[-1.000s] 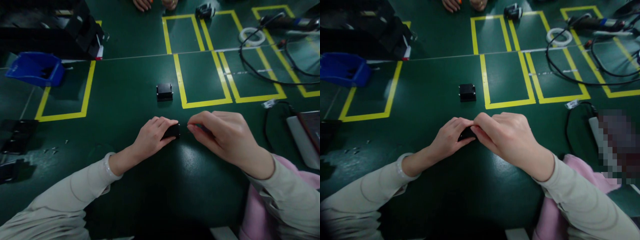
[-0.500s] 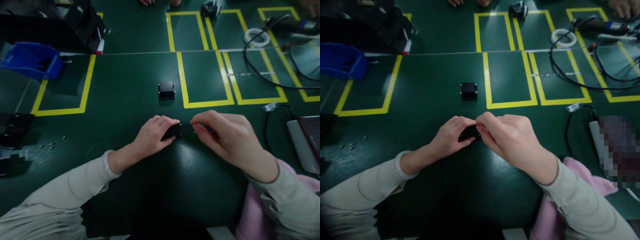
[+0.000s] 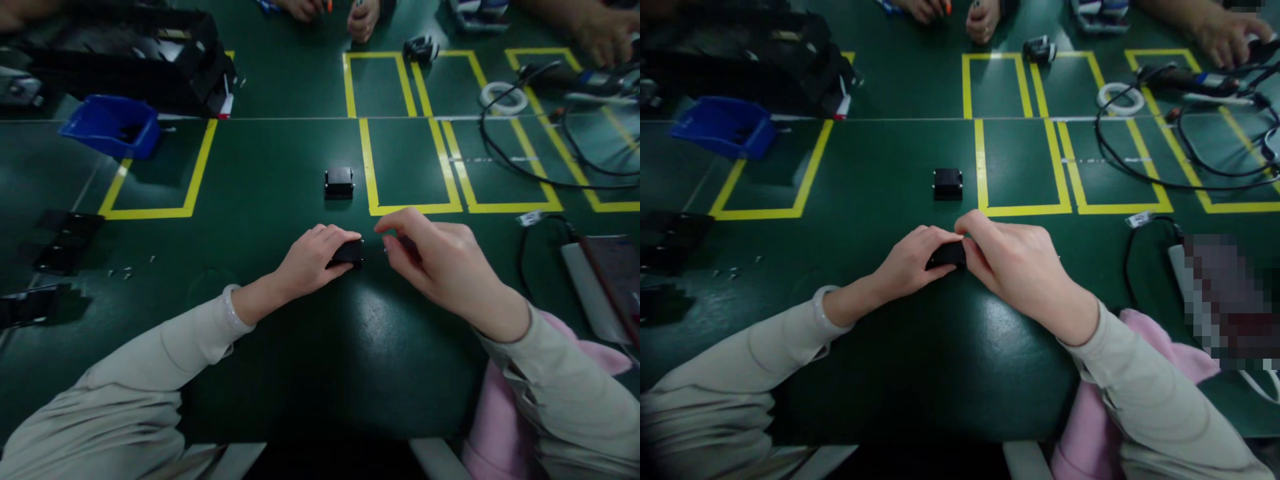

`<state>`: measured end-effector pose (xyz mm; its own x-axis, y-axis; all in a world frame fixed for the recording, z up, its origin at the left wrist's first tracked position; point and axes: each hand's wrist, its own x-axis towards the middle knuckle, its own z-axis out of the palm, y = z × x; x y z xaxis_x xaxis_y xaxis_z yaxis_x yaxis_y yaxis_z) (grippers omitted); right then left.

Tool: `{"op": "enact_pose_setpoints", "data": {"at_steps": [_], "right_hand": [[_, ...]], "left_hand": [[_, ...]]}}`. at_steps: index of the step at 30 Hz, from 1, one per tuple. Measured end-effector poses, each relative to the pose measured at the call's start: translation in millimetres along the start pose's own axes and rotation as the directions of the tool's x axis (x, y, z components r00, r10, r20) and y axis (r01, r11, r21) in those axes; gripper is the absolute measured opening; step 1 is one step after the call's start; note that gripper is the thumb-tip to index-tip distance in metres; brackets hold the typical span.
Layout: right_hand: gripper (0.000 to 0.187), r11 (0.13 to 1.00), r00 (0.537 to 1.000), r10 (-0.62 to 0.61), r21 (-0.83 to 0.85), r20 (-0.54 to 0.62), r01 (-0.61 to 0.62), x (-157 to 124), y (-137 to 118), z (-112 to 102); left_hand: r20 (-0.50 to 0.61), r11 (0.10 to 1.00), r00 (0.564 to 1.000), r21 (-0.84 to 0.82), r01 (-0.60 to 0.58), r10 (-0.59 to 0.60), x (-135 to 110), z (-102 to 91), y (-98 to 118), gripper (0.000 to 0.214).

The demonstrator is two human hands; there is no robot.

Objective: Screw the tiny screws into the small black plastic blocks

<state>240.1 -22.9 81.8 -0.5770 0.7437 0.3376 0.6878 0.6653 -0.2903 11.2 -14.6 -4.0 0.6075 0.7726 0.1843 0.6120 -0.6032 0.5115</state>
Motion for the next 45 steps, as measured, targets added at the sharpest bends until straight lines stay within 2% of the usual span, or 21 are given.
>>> {"op": "enact_pose_setpoints", "data": {"at_steps": [14,26,28,35,39,45], "right_hand": [[0.013,1.0,1.0,0.015,-0.015,-0.004,-0.015,-0.1,0.0,1.7],[0.01,0.998,0.997,-0.06,-0.028,-0.045,0.059,-0.6,0.1,1.6],[0.015,0.996,0.995,-0.084,-0.049,-0.061,0.081,-0.8,0.3,1.9],[0.007,0.996,0.995,-0.081,-0.039,-0.065,0.079,-0.4,1.3,2.2],[0.016,0.993,0.993,-0.091,-0.079,-0.069,0.085,-0.6,2.6,2.5],[0.008,0.993,0.99,-0.101,-0.064,-0.094,0.095,-0.4,3.6,4.7]], "left_hand": [[-0.004,1.0,1.0,0.001,-0.006,0.006,0.2,1.7,-0.7,0.04],[-0.011,1.0,1.0,0.0,-0.009,0.009,0.9,1.6,-1.3,0.04],[-0.015,1.0,1.0,0.004,-0.009,0.009,1.0,1.6,-1.3,0.039],[-0.001,1.0,1.0,0.0,0.0,0.0,0.8,0.8,-0.7,0.039],[-0.008,1.0,1.0,0.005,-0.015,0.015,0.7,1.1,-1.2,0.04],[-0.007,1.0,1.0,0.001,-0.005,0.005,1.6,1.5,-2.1,0.04]]}}
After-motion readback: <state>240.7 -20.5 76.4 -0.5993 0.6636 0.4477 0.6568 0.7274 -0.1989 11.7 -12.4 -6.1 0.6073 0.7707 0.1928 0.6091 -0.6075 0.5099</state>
